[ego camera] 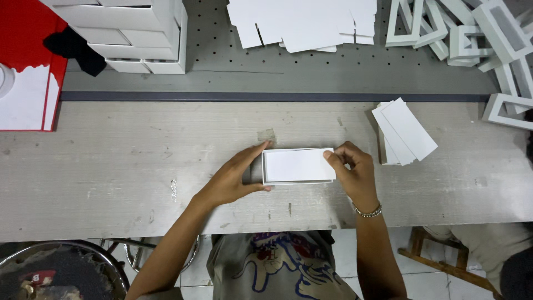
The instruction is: The person assembles white cardboard boxes by folding flat pieces along pre-scored lines and inserting rectangular inserts into the formed boxes. The person repeatedly picks up flat cardboard pieces, folds them into box shapes, and places the finished boxes on a stack.
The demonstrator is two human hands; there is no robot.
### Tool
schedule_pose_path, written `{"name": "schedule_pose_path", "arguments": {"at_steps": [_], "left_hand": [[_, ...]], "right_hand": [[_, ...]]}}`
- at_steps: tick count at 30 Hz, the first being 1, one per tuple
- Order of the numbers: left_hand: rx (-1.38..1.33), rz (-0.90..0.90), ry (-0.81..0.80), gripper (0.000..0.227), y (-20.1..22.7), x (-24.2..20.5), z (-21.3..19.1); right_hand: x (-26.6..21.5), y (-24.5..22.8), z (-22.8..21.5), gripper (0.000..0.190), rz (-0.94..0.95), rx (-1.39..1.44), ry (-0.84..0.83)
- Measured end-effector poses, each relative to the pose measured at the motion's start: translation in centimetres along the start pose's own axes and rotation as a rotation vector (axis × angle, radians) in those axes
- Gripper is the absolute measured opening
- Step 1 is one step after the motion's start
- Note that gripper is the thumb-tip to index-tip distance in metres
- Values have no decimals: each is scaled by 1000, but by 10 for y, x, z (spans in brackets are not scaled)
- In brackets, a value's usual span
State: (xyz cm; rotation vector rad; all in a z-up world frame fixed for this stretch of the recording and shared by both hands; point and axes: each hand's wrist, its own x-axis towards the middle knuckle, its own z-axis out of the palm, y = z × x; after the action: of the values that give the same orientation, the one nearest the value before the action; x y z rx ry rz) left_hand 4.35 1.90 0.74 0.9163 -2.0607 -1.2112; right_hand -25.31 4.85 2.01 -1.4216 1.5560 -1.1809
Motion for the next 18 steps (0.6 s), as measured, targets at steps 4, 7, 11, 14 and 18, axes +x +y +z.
{"name": "schedule_pose_path", "arguments": {"at_steps": [4, 7, 11, 14, 18], "left_hand": [[6, -4, -2, 101, 1, 1, 0], [14, 10, 14, 102, 0, 2, 0], [-5, -7, 19, 98, 4, 1, -1], [31, 17, -13, 80, 10, 4, -6], [44, 45, -64, 65, 22, 10, -15]], "right_hand": [[-3, 10, 7, 27, -5, -35, 20], [-3, 19, 9, 30, -33, -122, 29], [-5, 18, 12, 29, 13, -146, 28], [-5, 9, 13, 31, 25, -191, 25], [-7, 2, 12, 30, 16, -323, 20]]}}
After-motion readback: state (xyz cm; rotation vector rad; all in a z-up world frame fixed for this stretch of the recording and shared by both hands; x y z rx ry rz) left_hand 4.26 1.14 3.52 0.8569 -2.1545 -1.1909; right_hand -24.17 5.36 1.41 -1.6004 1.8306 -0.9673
